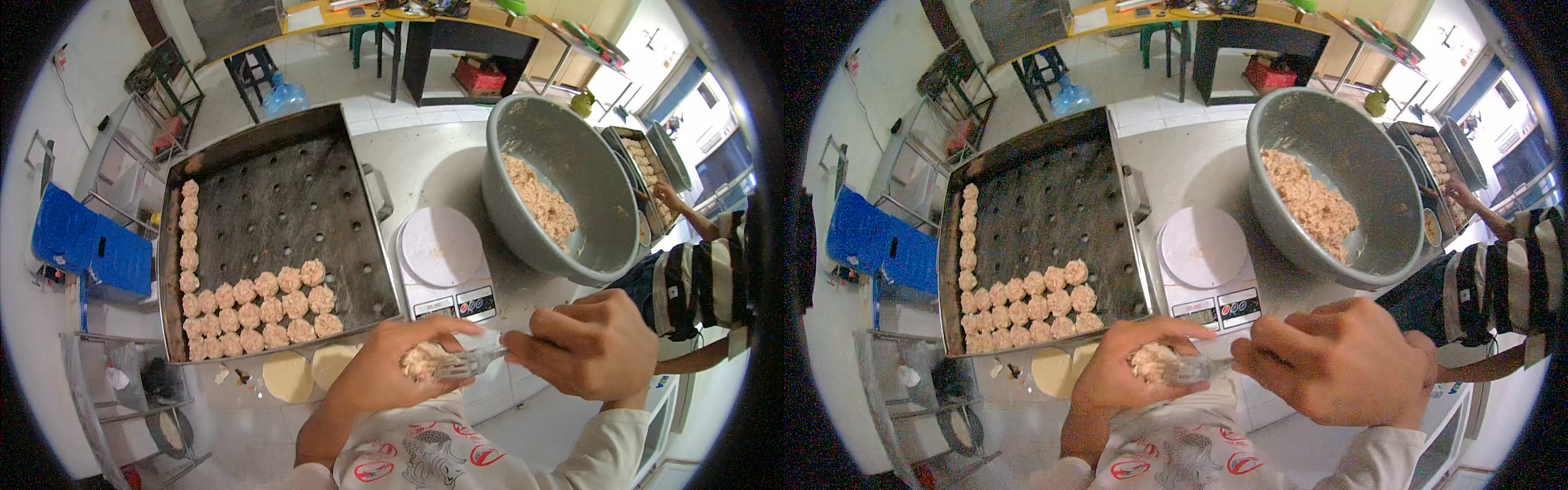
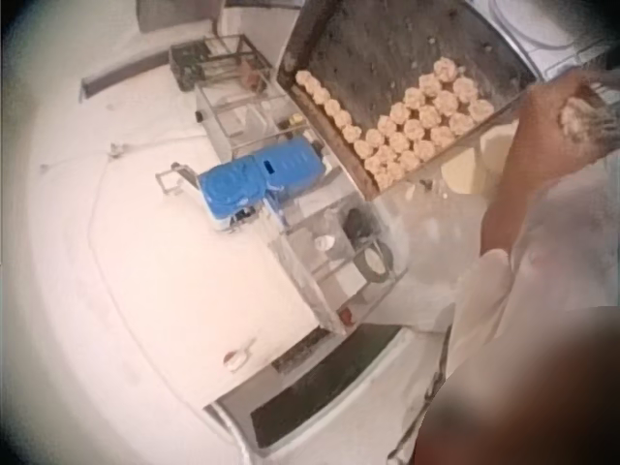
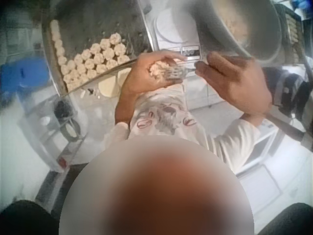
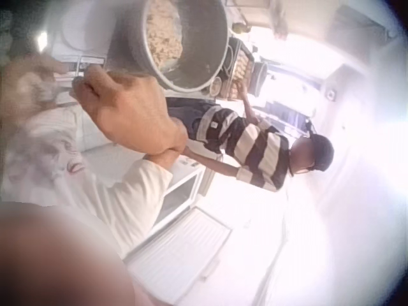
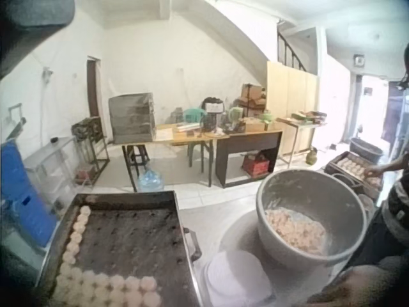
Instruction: The person scoops meat filling from a large bowl using a fork and places it onto round wrappers held in the left hand. The filled dumplings are then placed onto a perforated metal tray. A coworker is visible in the background performing a similar task.
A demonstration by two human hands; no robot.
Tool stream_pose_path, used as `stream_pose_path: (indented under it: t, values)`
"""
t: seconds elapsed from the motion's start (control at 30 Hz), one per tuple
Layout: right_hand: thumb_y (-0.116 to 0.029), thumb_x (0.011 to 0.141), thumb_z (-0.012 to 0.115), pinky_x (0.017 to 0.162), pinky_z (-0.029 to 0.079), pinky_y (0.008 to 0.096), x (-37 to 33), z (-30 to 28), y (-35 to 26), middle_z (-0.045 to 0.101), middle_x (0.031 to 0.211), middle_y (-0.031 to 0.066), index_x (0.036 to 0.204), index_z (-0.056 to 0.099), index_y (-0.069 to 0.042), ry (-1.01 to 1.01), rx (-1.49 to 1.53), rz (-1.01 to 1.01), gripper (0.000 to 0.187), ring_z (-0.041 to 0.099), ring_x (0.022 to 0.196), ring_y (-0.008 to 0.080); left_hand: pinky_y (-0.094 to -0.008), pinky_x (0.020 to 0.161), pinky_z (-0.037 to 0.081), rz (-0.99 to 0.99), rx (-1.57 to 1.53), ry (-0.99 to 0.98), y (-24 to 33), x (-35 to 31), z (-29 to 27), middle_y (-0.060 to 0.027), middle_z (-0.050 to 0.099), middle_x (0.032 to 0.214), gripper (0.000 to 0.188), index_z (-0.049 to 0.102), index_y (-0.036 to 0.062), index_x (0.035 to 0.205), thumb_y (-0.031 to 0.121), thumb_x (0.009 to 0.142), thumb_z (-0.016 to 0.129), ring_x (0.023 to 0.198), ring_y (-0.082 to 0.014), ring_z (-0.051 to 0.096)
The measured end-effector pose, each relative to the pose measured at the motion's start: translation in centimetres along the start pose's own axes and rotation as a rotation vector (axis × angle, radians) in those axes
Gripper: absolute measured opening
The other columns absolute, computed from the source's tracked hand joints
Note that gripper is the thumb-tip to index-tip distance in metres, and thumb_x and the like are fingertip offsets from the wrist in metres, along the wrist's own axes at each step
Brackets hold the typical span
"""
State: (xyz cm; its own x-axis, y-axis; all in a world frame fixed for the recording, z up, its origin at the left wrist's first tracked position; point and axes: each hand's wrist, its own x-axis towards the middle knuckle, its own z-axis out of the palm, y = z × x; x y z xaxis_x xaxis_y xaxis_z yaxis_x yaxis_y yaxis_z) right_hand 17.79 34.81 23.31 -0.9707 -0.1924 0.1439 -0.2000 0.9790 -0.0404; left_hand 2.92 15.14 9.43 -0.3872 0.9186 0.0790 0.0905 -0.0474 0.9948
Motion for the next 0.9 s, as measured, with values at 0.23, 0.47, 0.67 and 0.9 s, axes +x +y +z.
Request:
stream_pose_path:
  t: [0.23, 0.47, 0.67, 0.9]
  values:
    - [-0.027, 0.076, 0.089, 0.044, 0.042, 0.0353, 0.7, 0.3, 0.2, 0.048, 0.066, -0.003, 0.092, 0.083, -0.013, 0.045, -0.046, 0.079, 0.022, 0.057, 0.05, 0.0132, -0.0305, 0.073, 0.057, -0.122, -0.115, 0.113, 0.5, 0.1, 0.3, -0.006, 0.078, 0.103, 0.044, 0.074, 0.0053, 0.109, 0.012, 0.074, 0.1, 0.075, -0.0134, 0.07]
    - [-0.026, 0.082, 0.087, 0.048, 0.043, 0.0348, -0.1, 1.0, 0.2, 0.049, 0.067, -0.0024, 0.092, 0.083, -0.012, 0.053, -0.057, 0.104, 0.017, 0.056, 0.054, 0.0139, -0.0305, 0.073, 0.055, 0.219, 0.111, 0.167, -0.6, 0.6, 0.1, -0.0058, 0.074, 0.086, 0.033, 0.071, 0.0041, 0.099, 0.018, 0.082, 0.096, 0.082, -0.0131, 0.072]
    - [-0.02, 0.086, 0.084, 0.049, 0.046, 0.0355, 1.1, 0.6, -0.6, 0.049, 0.073, -0.0007, 0.104, 0.08, -0.011, -0.207, -0.03, 0.071, 0.02, 0.06, 0.058, 0.015, -0.0306, 0.069, 0.053, 0.095, 0.026, 0.213, -1.5, 1.1, 0.5, -0.0064, 0.072, 0.083, 0.031, 0.069, 0.0027, 0.093, 0.014, 0.081, 0.095, 0.076, -0.0129, 0.068]
    - [-0.019, 0.089, 0.082, 0.052, 0.047, 0.0368, 1.9, -0.3, 0.8, 0.049, 0.064, 0.0029, 0.086, 0.078, -0.008, 0.0, -0.115, 0.104, 0.013, 0.06, 0.059, 0.0202, -0.0249, 0.065, 0.048, 0.025, -0.027, 0.249, -1.9, 1.9, 1.1, 0.0008, 0.068, 0.078, 0.032, 0.064, 0.005, 0.078, 0.009, 0.08, 0.096, 0.072, -0.0056, 0.06]
